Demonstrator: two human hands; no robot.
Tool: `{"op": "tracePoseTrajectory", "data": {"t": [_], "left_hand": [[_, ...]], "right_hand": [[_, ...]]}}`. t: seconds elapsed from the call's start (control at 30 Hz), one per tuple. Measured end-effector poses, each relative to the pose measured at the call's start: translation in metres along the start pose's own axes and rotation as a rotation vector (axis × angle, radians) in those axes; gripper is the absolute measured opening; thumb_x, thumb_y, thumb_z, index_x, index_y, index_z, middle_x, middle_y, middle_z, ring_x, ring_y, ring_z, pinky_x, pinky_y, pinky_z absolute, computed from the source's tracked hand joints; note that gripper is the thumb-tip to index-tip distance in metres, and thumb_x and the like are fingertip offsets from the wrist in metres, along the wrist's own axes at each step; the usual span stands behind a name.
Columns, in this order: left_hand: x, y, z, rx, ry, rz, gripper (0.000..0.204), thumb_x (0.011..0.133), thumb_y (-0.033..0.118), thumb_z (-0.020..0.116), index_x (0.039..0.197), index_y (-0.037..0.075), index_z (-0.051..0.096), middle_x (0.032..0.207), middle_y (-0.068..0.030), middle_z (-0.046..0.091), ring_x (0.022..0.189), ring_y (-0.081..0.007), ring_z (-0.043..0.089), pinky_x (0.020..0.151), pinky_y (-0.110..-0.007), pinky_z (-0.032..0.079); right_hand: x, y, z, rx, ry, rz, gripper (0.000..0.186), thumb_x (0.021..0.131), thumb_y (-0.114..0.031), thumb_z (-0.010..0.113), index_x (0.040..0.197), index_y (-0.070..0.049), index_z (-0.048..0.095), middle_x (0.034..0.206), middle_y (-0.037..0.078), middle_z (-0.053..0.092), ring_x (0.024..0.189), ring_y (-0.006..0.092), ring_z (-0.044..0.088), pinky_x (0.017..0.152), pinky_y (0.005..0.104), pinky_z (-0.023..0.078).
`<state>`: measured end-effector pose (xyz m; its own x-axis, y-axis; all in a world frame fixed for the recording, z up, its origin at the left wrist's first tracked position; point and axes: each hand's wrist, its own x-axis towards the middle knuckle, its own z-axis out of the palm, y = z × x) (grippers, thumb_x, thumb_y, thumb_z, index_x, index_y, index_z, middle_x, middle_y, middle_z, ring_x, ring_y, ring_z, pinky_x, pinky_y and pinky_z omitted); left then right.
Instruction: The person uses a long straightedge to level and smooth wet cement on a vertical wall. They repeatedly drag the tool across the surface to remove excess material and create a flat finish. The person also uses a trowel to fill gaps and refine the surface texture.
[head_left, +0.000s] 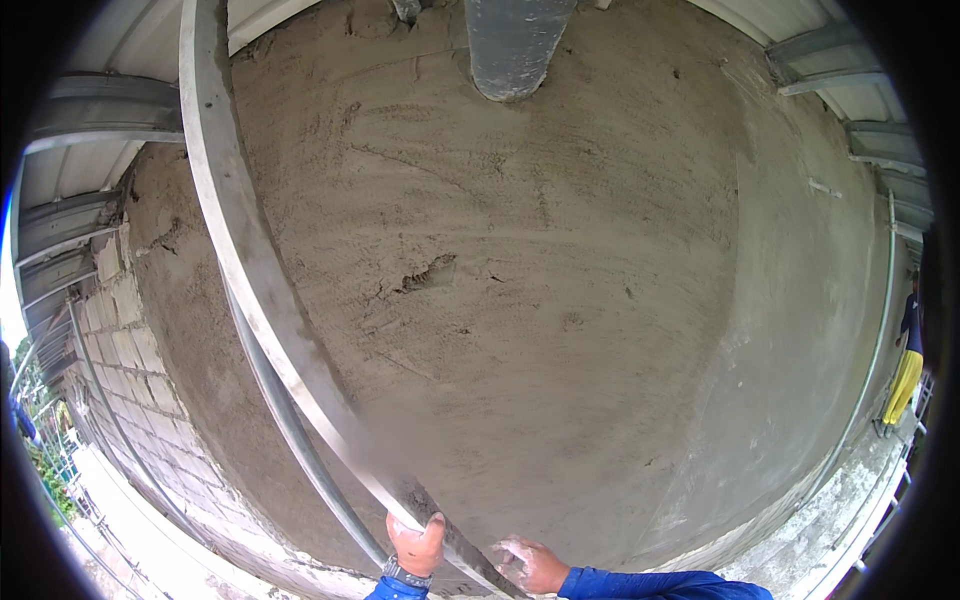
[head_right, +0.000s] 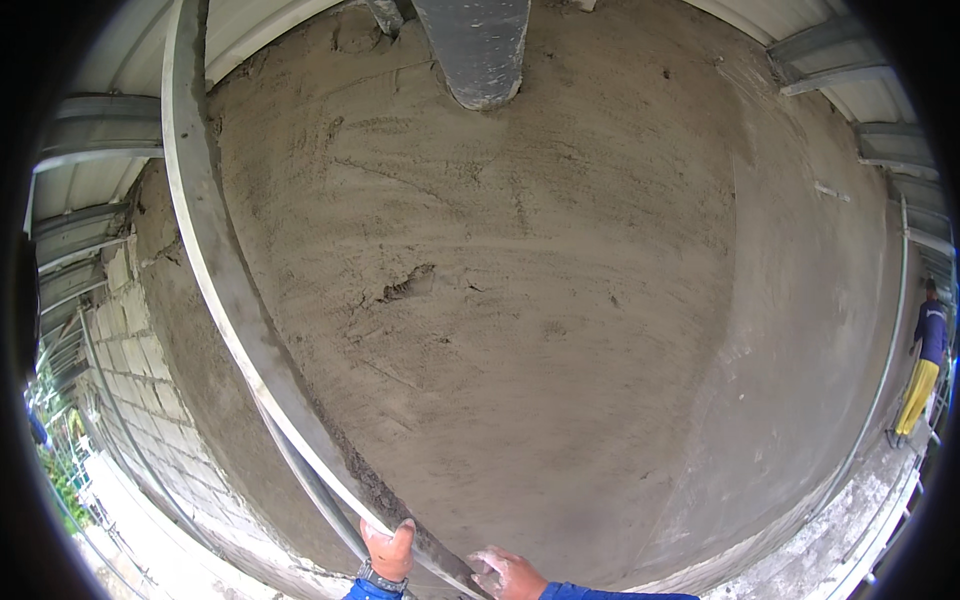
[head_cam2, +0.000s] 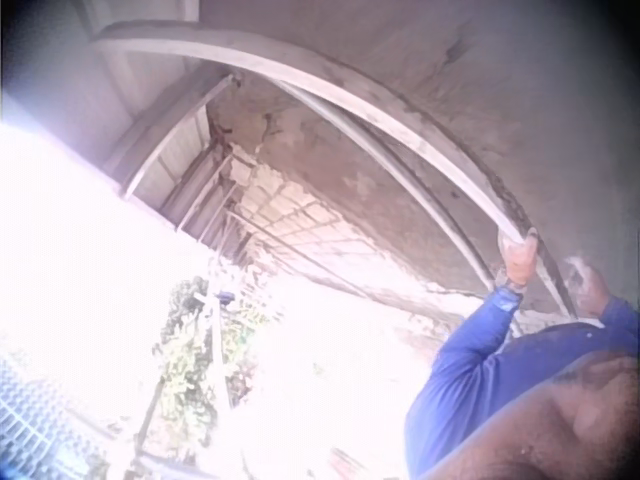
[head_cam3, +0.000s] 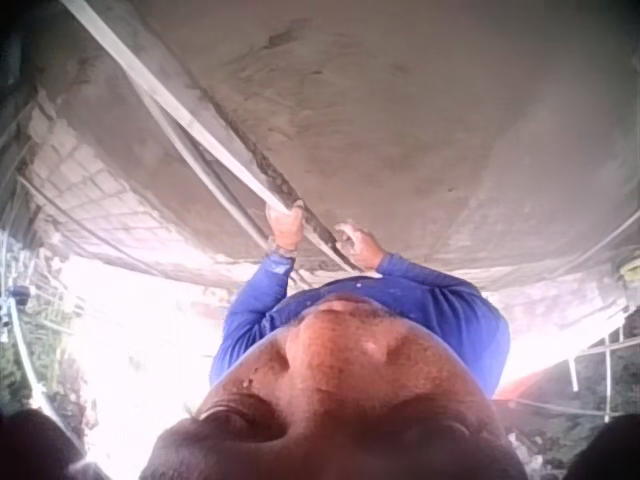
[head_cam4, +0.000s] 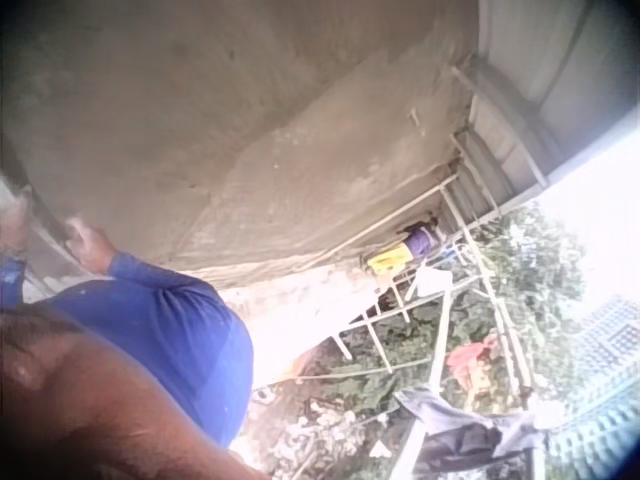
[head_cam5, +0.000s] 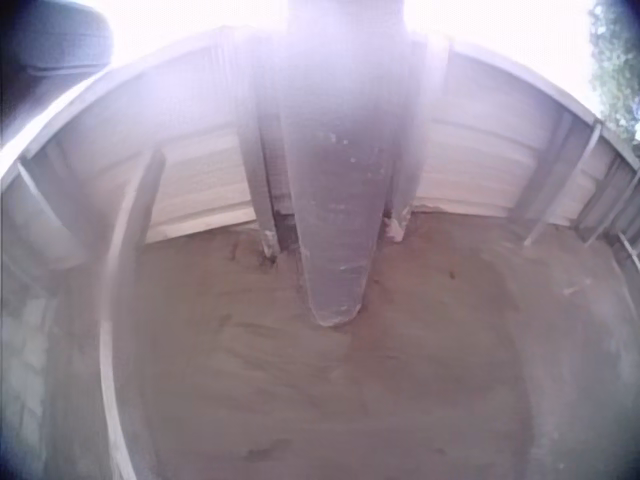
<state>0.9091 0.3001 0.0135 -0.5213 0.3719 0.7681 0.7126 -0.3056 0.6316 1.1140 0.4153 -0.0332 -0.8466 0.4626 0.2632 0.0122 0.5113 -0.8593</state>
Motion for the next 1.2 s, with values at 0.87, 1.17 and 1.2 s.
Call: {"op": "tracePoseTrajectory", "data": {"t": [0.87, 1.17, 1.2], "left_hand": [[0.033, 0.04, 0.165, -0.35, -0.058, -0.14, 0.074, 0.094, 0.036, 0.081, 0.141, -0.011, 0.047, 0.128, -0.0252, 0.063, 0.118, -0.0327, 0.06, 0.104, -0.043, 0.048], [-0.023, -0.045, 0.158, 0.367, -0.96, 0.213, 0.059, 0.102, 0.039, 0.067, 0.145, 0.001, 0.053, 0.146, -0.0215, 0.059, 0.13, -0.0353, 0.061, 0.107, -0.045, 0.051], [-0.021, -0.042, 0.16, 0.407, -0.993, 0.239, 0.058, 0.1, 0.038, 0.068, 0.144, 0.001, 0.055, 0.148, -0.0207, 0.058, 0.131, -0.0361, 0.06, 0.108, -0.046, 0.05]], "right_hand": [[0.019, 0.061, -0.092, -0.854, 0.658, -0.498, 0.072, 0.064, -0.01, 0.075, 0.134, -0.002, 0.063, 0.101, 0.017, 0.058, 0.089, 0.0392, 0.061, 0.075, 0.0512, 0.05], [-0.02, 0.073, -0.227, -0.994, 0.675, -0.465, 0.071, 0.063, -0.005, 0.075, 0.132, 0.0, 0.063, 0.106, 0.019, 0.06, 0.095, 0.0414, 0.061, 0.08, 0.0521, 0.051], [-0.029, 0.079, -0.242, -1.012, 0.689, -0.45, 0.07, 0.063, -0.005, 0.075, 0.132, 0.0, 0.062, 0.106, 0.02, 0.06, 0.096, 0.0418, 0.061, 0.081, 0.0524, 0.051]]}}
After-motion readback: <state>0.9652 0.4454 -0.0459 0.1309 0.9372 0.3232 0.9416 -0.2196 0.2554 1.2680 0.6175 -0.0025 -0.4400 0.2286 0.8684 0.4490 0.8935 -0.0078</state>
